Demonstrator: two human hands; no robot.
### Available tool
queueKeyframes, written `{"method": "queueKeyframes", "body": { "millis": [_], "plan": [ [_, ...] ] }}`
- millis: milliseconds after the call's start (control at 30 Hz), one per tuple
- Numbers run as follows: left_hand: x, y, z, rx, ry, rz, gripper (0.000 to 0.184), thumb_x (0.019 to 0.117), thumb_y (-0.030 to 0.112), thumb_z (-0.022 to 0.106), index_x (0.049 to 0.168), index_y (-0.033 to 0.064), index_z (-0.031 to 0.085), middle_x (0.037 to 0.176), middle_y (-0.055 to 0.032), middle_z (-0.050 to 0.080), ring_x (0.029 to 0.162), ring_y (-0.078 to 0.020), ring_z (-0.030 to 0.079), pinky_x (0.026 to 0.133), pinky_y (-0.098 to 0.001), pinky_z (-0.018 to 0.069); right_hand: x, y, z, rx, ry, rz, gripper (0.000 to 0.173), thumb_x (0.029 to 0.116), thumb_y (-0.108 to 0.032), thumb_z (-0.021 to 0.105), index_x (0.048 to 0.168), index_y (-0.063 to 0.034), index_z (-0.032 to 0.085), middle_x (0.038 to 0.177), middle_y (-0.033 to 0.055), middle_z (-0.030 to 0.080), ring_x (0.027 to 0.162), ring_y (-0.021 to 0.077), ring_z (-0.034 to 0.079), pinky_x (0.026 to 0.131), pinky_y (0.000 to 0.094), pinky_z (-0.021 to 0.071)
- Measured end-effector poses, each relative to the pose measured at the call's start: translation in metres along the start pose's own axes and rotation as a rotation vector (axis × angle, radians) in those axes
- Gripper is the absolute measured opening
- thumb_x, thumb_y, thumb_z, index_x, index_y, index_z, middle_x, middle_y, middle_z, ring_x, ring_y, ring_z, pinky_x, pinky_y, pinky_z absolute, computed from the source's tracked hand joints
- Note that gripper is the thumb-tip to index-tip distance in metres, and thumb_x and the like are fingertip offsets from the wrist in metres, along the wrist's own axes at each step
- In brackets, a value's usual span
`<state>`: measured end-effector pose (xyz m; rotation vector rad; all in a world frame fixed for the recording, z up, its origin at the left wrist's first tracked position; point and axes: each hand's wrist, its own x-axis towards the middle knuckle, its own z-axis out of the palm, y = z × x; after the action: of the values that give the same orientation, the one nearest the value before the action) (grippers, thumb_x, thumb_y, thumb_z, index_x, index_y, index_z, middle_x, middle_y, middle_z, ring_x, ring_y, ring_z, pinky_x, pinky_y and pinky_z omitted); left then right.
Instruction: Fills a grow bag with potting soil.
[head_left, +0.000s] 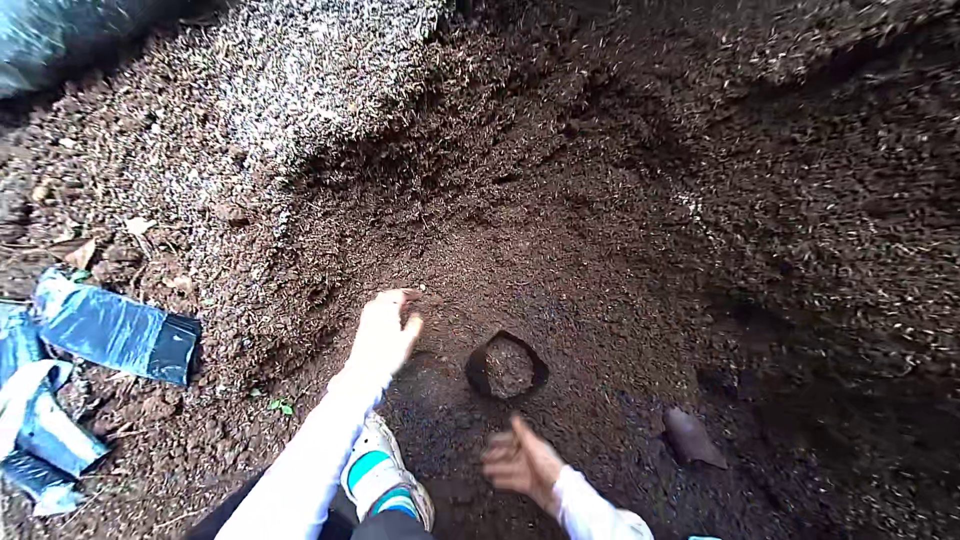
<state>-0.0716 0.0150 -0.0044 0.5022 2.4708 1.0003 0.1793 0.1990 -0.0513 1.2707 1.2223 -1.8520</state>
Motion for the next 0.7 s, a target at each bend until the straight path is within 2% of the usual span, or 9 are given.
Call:
{"method": "queueKeyframes", "body": {
  "millis": [67,133,233,300,400,467,567,600,700],
  "plan": [
    [0.008,-0.029,-0.004,0.127,0.046,-0.139,0.039,0.1003,0.017,0.058,0.137,0.0059,0.062,0.146,-0.0208,0.054,0.139,-0.0424,0.046,0.112,-0.0623,0.038,0.049,0.04,0.019,0.188,-0.255,0.282,0.104,0.0979,-0.079,0.008,0.146,0.0063,0.042,0.137,0.0274,0.06,0.121,0.0366,0.064,0.102,0.0481,0.0522],
    [0.012,-0.054,0.006,0.235,0.02,-0.195,0.049,0.0981,0.023,0.056,0.146,0.0118,0.056,0.155,-0.0161,0.048,0.146,-0.0421,0.038,0.108,-0.0674,0.0387,0.094,0.045,0.045,0.374,-0.248,0.35,0.114,0.0914,-0.087,0.01,0.149,0.0077,0.037,0.143,0.0292,0.054,0.126,0.0372,0.06,0.104,0.0463,0.0508],
    [0.014,-0.077,0.027,0.294,0.002,-0.203,0.064,0.096,0.028,0.056,0.158,0.0227,0.042,0.165,-0.0098,0.035,0.151,-0.0423,0.029,0.106,-0.0669,0.0403,0.122,0.017,0.076,0.573,-0.116,0.366,0.108,0.0915,-0.087,0.019,0.161,-0.0043,0.016,0.156,0.0306,0.039,0.134,0.0418,0.055,0.106,0.047,0.0527],
    [0.016,-0.084,0.035,0.308,-0.061,-0.225,0.064,0.0976,0.032,0.054,0.16,0.0272,0.04,0.165,-0.0127,0.034,0.15,-0.0467,0.027,0.103,-0.0679,0.0408,0.12,0.012,0.086,0.635,-0.07,0.344,0.103,0.0938,-0.084,0.02,0.162,-0.007,0.014,0.157,0.0311,0.037,0.134,0.0437,0.054,0.105,0.0482,0.0528],
    [0.02,-0.088,0.042,0.232,-0.168,-0.268,0.057,0.1021,0.036,0.048,0.157,0.0227,0.044,0.161,-0.0161,0.038,0.146,-0.0485,0.031,0.103,-0.0702,0.0391,0.118,0.002,0.102,0.728,-0.055,0.219,0.093,0.0964,-0.081,0.014,0.164,-0.0169,0.012,0.161,0.0286,0.033,0.138,0.0458,0.048,0.106,0.0576,0.048],
    [0.019,-0.092,0.041,0.175,-0.21,-0.254,0.053,0.1043,0.036,0.044,0.154,0.0172,0.049,0.157,-0.0186,0.043,0.142,-0.0465,0.039,0.109,-0.0653,0.0372,0.121,-0.014,0.121,0.818,-0.064,0.124,0.085,0.0975,-0.079,0.014,0.164,-0.0269,0.014,0.165,0.0205,0.029,0.146,0.0443,0.038,0.108,0.0694,0.04],
    [0.021,-0.095,0.032,0.028,-0.215,-0.217,0.048,0.108,0.033,0.042,0.143,0.0046,0.059,0.148,-0.0227,0.052,0.139,-0.0389,0.047,0.118,-0.0579,0.0294,0.13,-0.045,0.152,0.836,-0.038,0.05,0.083,0.0959,-0.081,0.013,0.162,-0.0319,0.021,0.165,0.0114,0.032,0.15,0.0368,0.033,0.108,0.0722,0.0349],
    [0.022,-0.094,0.029,-0.015,-0.209,-0.207,0.048,0.1083,0.034,0.043,0.14,0.0022,0.061,0.146,-0.0226,0.054,0.139,-0.0367,0.048,0.119,-0.0573,0.0289,0.133,-0.052,0.159,0.85,-0.065,0.017,0.086,0.0941,-0.084,0.012,0.16,-0.0302,0.026,0.161,0.0118,0.038,0.146,0.0357,0.038,0.105,0.0708,0.0378],
    [0.019,-0.079,0.026,-0.055,-0.135,-0.124,0.05,0.1065,0.041,0.046,0.136,0.0048,0.065,0.145,-0.0202,0.056,0.138,-0.0347,0.049,0.119,-0.0547,0.0298,0.134,-0.071,0.169,0.924,-0.269,-0.145,0.092,0.0932,-0.084,0.008,0.145,-0.0178,0.045,0.13,0.015,0.061,0.116,0.0306,0.06,0.088,0.0568,0.0522]
  ]
}}
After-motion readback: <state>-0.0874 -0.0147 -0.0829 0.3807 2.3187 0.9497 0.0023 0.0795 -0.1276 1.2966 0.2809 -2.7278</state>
